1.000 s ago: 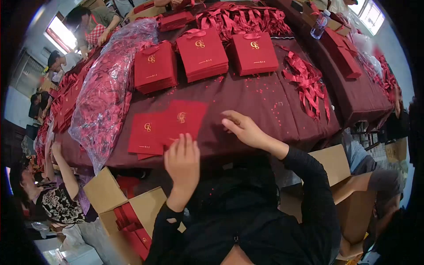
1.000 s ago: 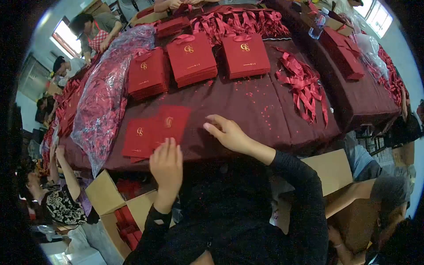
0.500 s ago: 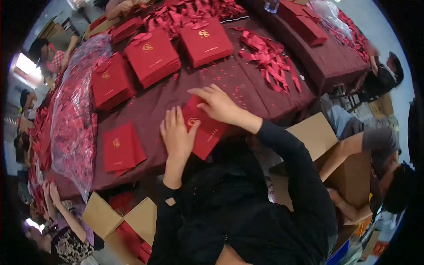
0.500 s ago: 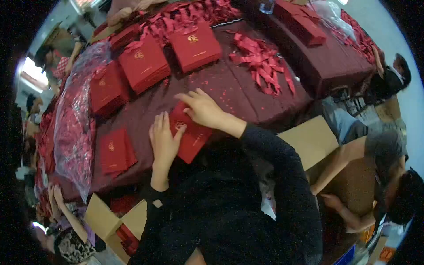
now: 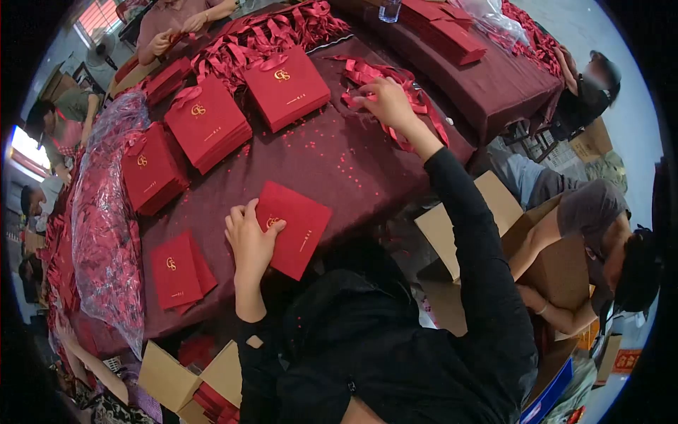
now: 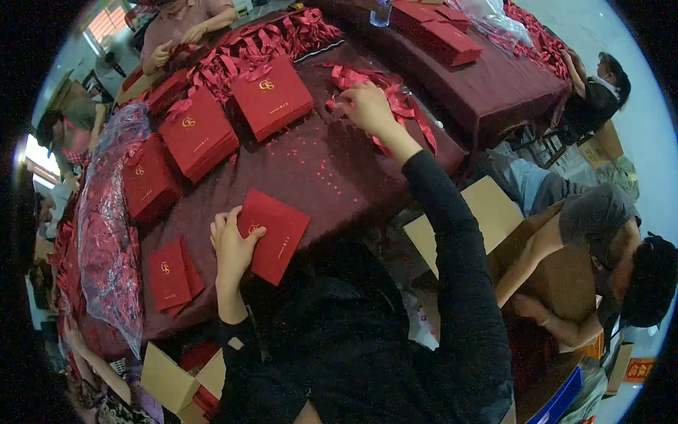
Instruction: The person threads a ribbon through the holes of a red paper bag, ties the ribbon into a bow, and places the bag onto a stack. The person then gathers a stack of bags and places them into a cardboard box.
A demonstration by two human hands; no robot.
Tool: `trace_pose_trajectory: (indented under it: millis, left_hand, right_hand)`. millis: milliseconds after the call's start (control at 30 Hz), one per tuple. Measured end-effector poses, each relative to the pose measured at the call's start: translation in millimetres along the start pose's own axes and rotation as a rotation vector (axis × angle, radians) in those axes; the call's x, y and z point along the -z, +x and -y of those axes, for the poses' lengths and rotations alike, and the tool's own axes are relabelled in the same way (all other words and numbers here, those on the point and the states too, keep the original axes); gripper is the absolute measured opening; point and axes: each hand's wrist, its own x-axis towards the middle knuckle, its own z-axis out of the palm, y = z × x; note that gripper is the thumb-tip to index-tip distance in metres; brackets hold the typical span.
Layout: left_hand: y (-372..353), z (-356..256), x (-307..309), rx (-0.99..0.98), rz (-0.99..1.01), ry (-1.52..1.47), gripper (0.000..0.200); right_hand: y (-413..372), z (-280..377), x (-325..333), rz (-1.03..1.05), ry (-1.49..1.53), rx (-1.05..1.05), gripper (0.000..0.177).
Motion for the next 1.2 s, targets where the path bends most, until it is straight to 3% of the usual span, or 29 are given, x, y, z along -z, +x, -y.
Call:
trace_pose_trajectory:
  millis: [100,233,300,367,400,433,633,833,900,1000,1067,1133,1200]
  left_hand:
    - [-7.4,-4.1,-2.9,0.031,-0.045,-0.012,0.065]
    - [-22.6,-5.0,-13.8,0.027,-0.159,-0.071,0.067]
    - [-28.1,-5.9,-18.2,0.019,-0.214,-0.037,0.068]
    - [-30.5,-14.8,-11.5,-0.011,-0.275,-0.041,0.068]
    - [-30.4,-17.0,-9.8,-0.021,-0.29,-0.031,0.068]
    - [-30.4,-17.4,-9.1,-0.034,-0.317,-0.035,0.066]
    - [-26.3,-9.6,-2.2,-0.009,-0.198,-0.119,0.065]
    - [-23.6,-4.0,-8.8,0.135,-0.171,-0.427,0.065]
    - [-20.6,-1.0,-12.4,0.132,-0.207,-0.426,0.066]
    - [-7.2,1.9,-9.2,0.122,-0.248,-0.32,0.068]
    - [4.0,6.7,-4.1,0.111,-0.264,-0.151,0.074]
    - [21.6,16.5,-3.7,-0.012,-0.492,-0.277,0.076]
    - [46.6,24.3,8.4,0.079,-0.475,-0.533,0.068]
  right_hand:
    - [13.1,16.4,-31.6,0.003,-0.378,0.034,0.043]
    - [24.0,-0.3,-59.6,0.081,-0.464,-0.041,0.019]
    - [40.6,-5.8,-51.9,-0.106,-0.039,-0.405,0.02]
    - [69.4,-27.1,-41.4,-0.499,0.924,-0.337,0.02]
    - [81.2,-13.1,-3.8,-0.525,0.99,-0.267,0.021]
    - [95.2,-5.3,24.5,-0.581,1.24,-0.199,0.017]
    - [136.4,49.3,198.1,-0.696,1.411,0.138,0.019]
    - [84.1,128.9,292.8,-0.516,1.285,0.349,0.022]
    - [59.0,154.9,288.1,-0.391,1.173,0.315,0.023]
    - [37.6,183.3,236.3,-0.093,0.963,0.028,0.024]
    - [40.0,187.8,167.5,0.189,1.262,-0.198,0.024]
    - [39.6,188.3,85.4,0.259,1.46,-0.276,0.024]
    - [41.8,192.0,14.3,0.245,1.322,-0.277,0.026]
